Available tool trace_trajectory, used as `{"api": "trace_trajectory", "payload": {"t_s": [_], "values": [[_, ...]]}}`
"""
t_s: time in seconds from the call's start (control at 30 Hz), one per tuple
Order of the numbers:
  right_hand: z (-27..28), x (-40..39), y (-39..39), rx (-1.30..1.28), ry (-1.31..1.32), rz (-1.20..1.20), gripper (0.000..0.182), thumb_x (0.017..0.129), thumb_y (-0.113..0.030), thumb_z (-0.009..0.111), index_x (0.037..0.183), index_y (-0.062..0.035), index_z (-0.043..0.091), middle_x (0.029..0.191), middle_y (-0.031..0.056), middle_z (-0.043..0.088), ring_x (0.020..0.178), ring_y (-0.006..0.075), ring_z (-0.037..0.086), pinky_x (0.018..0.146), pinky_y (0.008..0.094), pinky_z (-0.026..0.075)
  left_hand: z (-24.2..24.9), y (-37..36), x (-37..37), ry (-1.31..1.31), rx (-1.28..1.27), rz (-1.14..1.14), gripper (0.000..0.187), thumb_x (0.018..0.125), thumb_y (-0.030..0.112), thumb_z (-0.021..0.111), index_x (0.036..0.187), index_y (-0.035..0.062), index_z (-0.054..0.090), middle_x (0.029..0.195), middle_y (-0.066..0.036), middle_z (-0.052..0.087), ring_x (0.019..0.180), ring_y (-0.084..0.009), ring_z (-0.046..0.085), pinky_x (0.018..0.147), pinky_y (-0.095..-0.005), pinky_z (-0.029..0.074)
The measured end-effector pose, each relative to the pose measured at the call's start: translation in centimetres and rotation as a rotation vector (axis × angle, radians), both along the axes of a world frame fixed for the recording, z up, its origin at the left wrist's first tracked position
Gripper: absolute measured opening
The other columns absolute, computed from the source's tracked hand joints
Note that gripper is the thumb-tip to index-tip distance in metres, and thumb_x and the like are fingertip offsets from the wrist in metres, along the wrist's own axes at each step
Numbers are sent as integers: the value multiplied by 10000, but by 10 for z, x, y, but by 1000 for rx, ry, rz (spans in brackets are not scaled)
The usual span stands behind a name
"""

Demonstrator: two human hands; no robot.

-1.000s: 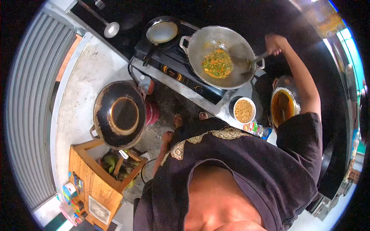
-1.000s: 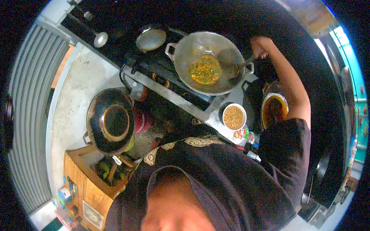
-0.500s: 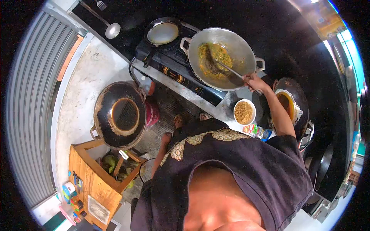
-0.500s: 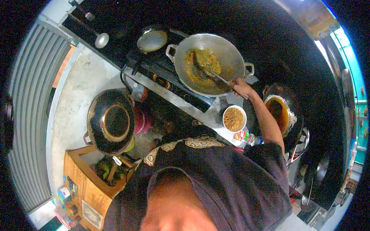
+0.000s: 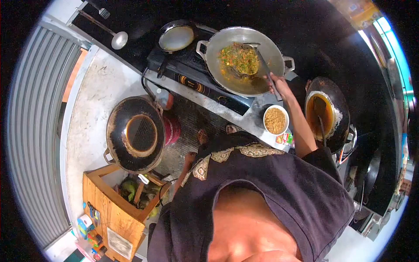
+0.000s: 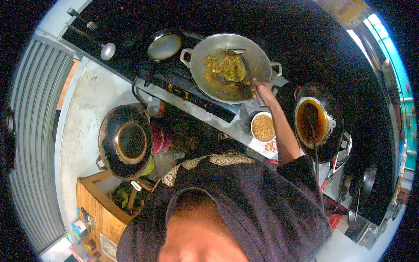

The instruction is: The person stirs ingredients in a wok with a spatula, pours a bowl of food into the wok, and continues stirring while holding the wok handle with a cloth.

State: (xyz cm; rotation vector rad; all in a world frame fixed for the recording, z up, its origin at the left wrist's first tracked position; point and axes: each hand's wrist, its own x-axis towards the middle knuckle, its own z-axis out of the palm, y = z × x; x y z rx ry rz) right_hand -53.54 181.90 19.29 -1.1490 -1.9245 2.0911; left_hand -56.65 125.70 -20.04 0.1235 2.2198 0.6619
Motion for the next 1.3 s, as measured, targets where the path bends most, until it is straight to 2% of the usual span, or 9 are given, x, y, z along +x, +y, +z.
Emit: {"api": "trace_trajectory", "payload": {"t_s": [0.17, 0.27, 0.37, 0.53, 0.87, 0.97, 1.07, 1.17, 1.3], "values": [[-26, 16, -25, -3, -58, 37, 435, 961, -370, 385, 1046, 13, 571, 592, -13, 460, 387, 78, 413, 349, 224, 333, 21, 13, -13, 92, -50, -28, 341, 797, 388, 565, 970, 114, 667, 841, -200, 657, 832, -331, 634, 746, -428, 488], [-6, 49, -48, 10, -159, 57, 436, 960, -366, 393, 1050, 21, 573, 576, -11, 455, 376, 81, 409, 350, 225, 332, 52, 25, -20, 41, -13, 11, 347, 795, 391, 558, 981, 118, 664, 911, -219, 642, 880, -355, 616, 790, -447, 472], [24, 74, -56, 36, -205, 75, 422, 958, -357, 404, 1043, 16, 581, 565, -11, 455, 372, 81, 410, 351, 224, 332, 52, 23, -18, 153, -57, -151, 349, 794, 394, 555, 967, 112, 666, 976, -226, 623, 896, -360, 609, 799, -462, 468], [60, 101, -58, 36, -264, 113, 432, 936, -406, 439, 968, -8, 605, 589, -9, 497, 375, 81, 439, 359, 224, 348, 26, 10, -11, 98, -68, -112, 356, 798, 400, 557, 961, 101, 663, 942, -201, 633, 854, -326, 620, 762, -432, 479], [-5, 30, -44, 127, -66, 44, 433, 943, -398, 430, 987, 4, 585, 578, -8, 457, 378, 80, 418, 354, 225, 324, 1, 8, -29, 140, -128, -206, 397, 813, 420, 560, 961, 62, 646, 821, -154, 659, 782, -256, 633, 695, -369, 489], [-15, 13, -34, 54, -51, -3, 431, 944, -398, 429, 979, 2, 584, 575, -13, 449, 374, 79, 415, 353, 224, 321, 74, 29, -43, -231, -146, -78, 411, 813, 414, 550, 973, 47, 641, 820, -159, 659, 764, -260, 636, 702, -376, 489], [-17, 32, -39, 35, -133, 56, 446, 942, -415, 425, 964, 0, 587, 567, -17, 446, 382, 75, 415, 351, 222, 321, 95, 35, -40, -101, 10, 39, 415, 816, 408, 547, 959, 31, 644, 817, -173, 657, 730, -266, 640, 696, -380, 490], [13, 66, -57, 84, -183, 126, 447, 925, -421, 463, 989, 10, 559, 569, -9, 453, 393, 69, 416, 346, 217, 318, 52, 22, -30, 120, 86, -69, 408, 808, 401, 561, 955, 31, 648, 838, -179, 659, 763, -280, 644, 714, -386, 488], [65, 99, -62, 239, -248, 128, 464, 870, -292, 594, 1150, 21, 397, 575, 11, 484, 364, 88, 402, 344, 238, 314, 29, 8, -11, 1, 45, -31, 419, 795, 423, 558, 978, 57, 651, 861, -189, 656, 822, -308, 634, 744, -402, 485]]}}
